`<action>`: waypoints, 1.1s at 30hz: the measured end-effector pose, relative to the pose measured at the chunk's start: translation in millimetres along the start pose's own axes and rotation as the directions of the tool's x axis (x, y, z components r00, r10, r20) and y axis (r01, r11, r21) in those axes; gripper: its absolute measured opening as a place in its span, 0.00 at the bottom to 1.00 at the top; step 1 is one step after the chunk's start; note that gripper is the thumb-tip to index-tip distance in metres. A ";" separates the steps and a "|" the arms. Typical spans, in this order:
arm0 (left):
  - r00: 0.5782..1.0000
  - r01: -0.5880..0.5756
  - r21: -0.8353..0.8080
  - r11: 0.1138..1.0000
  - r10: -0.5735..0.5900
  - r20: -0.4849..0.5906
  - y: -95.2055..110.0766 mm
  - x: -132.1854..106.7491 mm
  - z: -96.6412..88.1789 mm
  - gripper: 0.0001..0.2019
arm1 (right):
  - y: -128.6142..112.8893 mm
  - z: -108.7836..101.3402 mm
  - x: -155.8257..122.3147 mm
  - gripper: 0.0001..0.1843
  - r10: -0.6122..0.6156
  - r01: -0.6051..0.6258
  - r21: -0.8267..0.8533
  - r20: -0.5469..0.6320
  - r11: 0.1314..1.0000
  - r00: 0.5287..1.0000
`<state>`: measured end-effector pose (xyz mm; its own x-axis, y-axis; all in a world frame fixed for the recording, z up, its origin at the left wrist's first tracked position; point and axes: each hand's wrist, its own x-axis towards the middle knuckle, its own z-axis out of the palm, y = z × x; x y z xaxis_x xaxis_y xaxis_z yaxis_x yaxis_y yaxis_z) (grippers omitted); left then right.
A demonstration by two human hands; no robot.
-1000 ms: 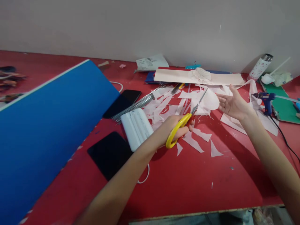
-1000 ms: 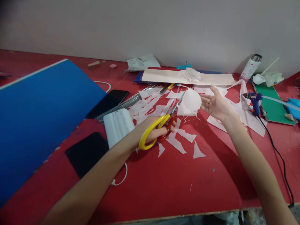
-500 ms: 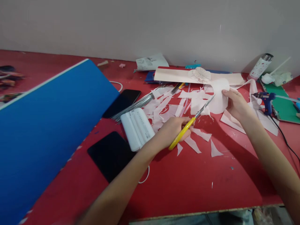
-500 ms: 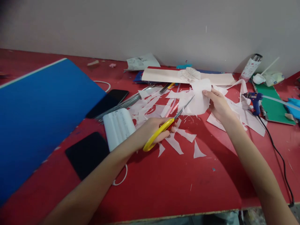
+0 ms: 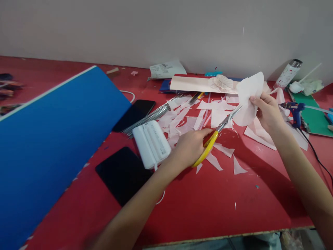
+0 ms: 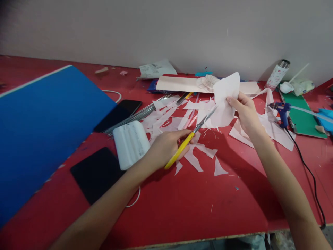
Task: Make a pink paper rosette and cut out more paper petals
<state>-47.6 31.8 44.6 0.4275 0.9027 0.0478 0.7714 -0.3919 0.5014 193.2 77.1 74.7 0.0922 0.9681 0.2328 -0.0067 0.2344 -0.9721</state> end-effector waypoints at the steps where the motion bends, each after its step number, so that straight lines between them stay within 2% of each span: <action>1: 1.000 0.002 0.011 1.000 -0.002 -0.006 0.7 -0.1 0.3 0.19 | 0.3 0.4 0.0 0.04 -0.013 0.013 -0.005 -0.002 1.000 1.000; 11: 0.998 0.008 0.058 0.998 -0.004 -0.061 1.4 0.0 3.3 0.14 | -3.5 5.0 -2.4 0.02 -0.129 0.128 -0.035 -0.028 0.991 0.991; 24: 0.999 0.006 0.060 0.998 -0.003 -0.053 1.1 -0.5 2.6 0.14 | -4.6 3.4 -2.6 0.03 -0.143 0.143 -0.079 -0.001 0.987 0.990; 33: 0.998 0.027 0.063 0.998 -0.024 -0.057 3.5 -1.3 0.1 0.14 | -7.0 2.1 -1.8 0.03 -0.109 0.106 -0.114 -0.020 0.988 0.994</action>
<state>-45.4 29.3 46.2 0.3816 0.9204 0.0853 0.8107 -0.3776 0.4474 190.9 74.0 81.1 0.1126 0.9348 0.3370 0.1168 0.3243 -0.9387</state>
